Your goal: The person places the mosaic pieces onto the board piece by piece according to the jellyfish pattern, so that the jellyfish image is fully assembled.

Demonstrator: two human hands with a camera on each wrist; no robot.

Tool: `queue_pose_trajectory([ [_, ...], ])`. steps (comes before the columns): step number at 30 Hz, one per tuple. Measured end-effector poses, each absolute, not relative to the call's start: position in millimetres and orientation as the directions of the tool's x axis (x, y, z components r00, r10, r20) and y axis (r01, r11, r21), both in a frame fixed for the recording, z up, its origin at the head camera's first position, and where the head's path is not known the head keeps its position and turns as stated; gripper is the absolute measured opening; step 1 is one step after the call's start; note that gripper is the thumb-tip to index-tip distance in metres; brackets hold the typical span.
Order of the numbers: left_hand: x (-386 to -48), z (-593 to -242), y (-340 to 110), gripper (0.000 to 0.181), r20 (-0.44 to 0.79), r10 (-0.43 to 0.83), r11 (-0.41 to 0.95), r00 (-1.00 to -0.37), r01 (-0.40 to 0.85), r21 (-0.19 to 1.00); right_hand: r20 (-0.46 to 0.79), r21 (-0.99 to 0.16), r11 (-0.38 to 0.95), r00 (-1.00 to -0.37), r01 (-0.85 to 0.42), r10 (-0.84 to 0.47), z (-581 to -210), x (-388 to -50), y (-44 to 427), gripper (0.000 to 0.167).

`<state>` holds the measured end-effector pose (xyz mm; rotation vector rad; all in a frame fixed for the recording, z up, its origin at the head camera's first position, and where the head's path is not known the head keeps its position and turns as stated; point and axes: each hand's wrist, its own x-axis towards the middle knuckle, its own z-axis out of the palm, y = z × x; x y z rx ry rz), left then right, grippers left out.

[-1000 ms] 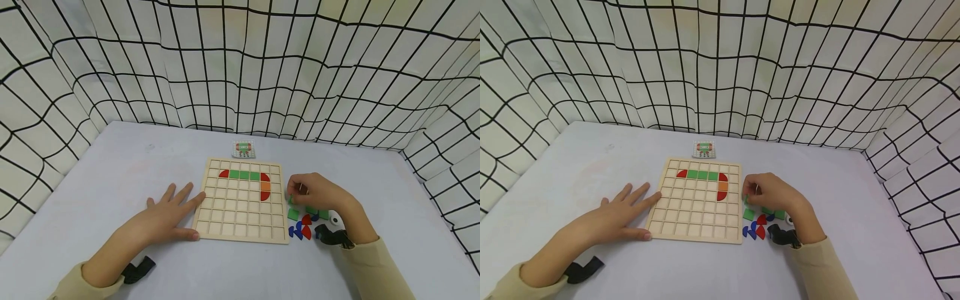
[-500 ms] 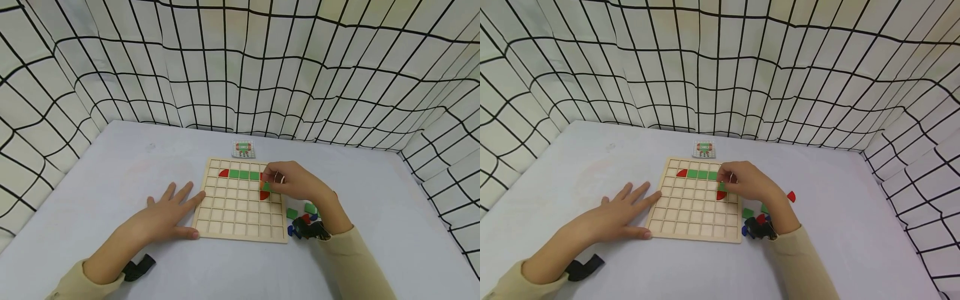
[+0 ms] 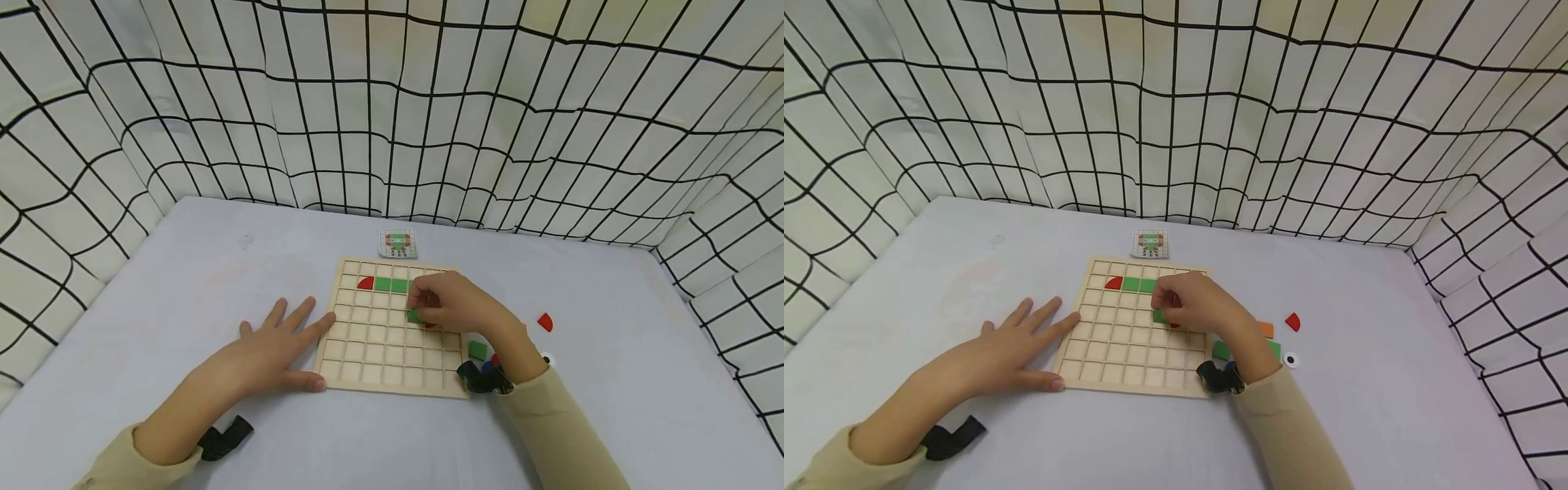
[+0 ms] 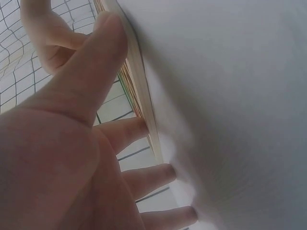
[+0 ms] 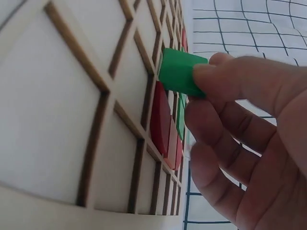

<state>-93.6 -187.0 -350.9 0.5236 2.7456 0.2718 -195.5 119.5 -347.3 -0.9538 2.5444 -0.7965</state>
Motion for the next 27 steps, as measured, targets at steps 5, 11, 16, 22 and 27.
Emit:
queue_pose_trajectory([
  [5,-93,-349,-188,0.100,-0.277,0.387,0.914,-0.879,0.326,0.241,-0.067,-0.564,0.640,-0.744,-0.521,-0.665,-348,-195,117,0.014],
  [11,-93,-350,-187,0.099,-0.270,0.395,0.911,-0.878,0.337,0.237,-0.102,-0.548,0.657,-0.739,-0.517,-0.666,-351,-194,117,0.012],
  [16,-92,-350,-187,0.099,-0.274,0.392,0.912,-0.878,0.333,0.239,-0.146,-0.583,0.653,-0.729,-0.483,-0.669,-350,-192,119,0.011],
  [22,-93,-351,-186,0.100,-0.274,0.391,0.913,-0.879,0.333,0.235,-0.134,-0.566,0.660,-0.735,-0.494,-0.665,-341,-192,129,0.009],
  [27,-93,-351,-187,0.100,-0.280,0.388,0.915,-0.878,0.331,0.231,-0.228,-0.539,0.729,-0.761,-0.422,-0.608,-332,-191,150,0.008],
])
